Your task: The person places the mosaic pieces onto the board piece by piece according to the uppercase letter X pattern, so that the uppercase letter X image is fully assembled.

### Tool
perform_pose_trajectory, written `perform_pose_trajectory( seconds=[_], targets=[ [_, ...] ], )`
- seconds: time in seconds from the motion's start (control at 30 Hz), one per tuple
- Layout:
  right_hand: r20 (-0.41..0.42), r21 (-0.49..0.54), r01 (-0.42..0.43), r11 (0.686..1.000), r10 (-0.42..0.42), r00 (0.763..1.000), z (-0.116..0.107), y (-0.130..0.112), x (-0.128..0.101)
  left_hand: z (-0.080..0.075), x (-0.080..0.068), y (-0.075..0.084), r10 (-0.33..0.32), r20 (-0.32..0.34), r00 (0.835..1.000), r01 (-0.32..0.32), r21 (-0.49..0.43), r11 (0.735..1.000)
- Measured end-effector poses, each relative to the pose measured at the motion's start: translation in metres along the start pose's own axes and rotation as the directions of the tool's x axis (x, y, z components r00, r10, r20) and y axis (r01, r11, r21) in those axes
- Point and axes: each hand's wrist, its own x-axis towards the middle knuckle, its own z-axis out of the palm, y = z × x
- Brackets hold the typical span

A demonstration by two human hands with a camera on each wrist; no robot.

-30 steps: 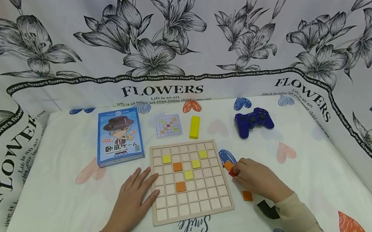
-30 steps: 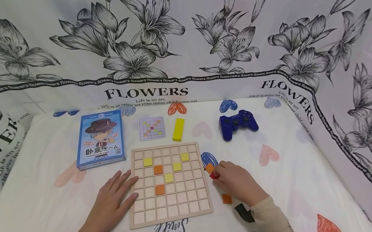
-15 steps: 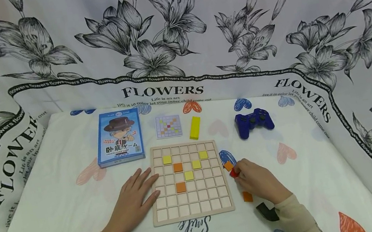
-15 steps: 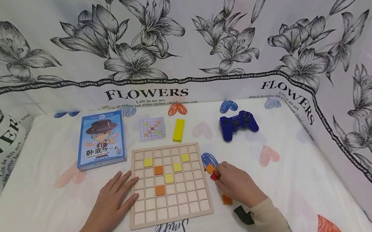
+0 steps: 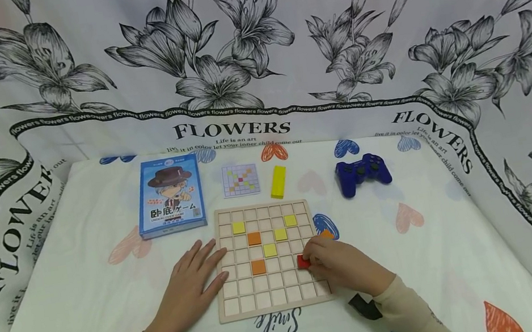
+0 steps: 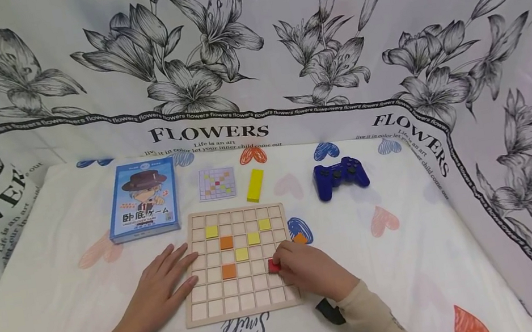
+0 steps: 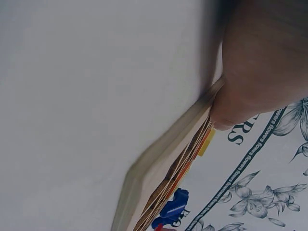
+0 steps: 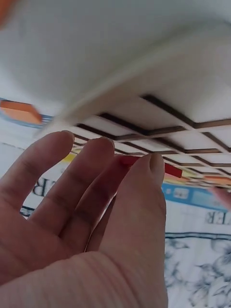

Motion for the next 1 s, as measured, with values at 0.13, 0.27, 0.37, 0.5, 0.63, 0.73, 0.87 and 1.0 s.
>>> perform_pose_trajectory(
  seconds=[0.13,0.27,0.37,0.5,0.63,0.73,0.87,1.0],
  targets=[
    [0.024,0.001,0.032,0.999,-0.032,0.999,0.003,-0.006,0.011,0.0,0.0,0.0,-0.003,0.003,1.0,0.003,0.005,1.0],
    [0.038,-0.037,0.047,0.998,-0.046,0.998,0.005,-0.011,0.019,0.001,0.001,-0.001,-0.007,0.007,1.0,0.007,0.011,1.0],
    [0.039,-0.061,0.05,0.997,-0.048,0.998,0.006,-0.014,0.024,0.001,0.001,-0.001,-0.009,0.009,1.0,0.009,0.012,1.0],
    [0.046,-0.081,0.052,0.995,-0.049,0.998,0.008,-0.016,0.028,0.001,0.0,-0.001,-0.011,0.009,1.0,0.011,0.01,1.0],
    [0.04,-0.086,0.074,0.994,-0.071,0.997,0.007,-0.017,0.031,0.001,0.0,-0.001,-0.01,0.008,1.0,0.01,0.01,1.0],
    [0.032,-0.094,0.092,0.991,-0.09,0.995,0.007,-0.016,0.032,0.0,0.0,-0.001,-0.008,0.004,1.0,0.008,0.011,1.0],
    [0.031,-0.11,0.103,0.989,-0.1,0.994,0.009,-0.015,0.032,-0.001,0.0,0.0,-0.004,-0.001,1.0,0.004,0.009,1.0],
    [0.024,-0.103,0.105,0.989,-0.103,0.994,0.01,-0.014,0.031,-0.001,0.0,0.0,-0.003,-0.001,1.0,0.003,0.005,1.0]
  ],
)
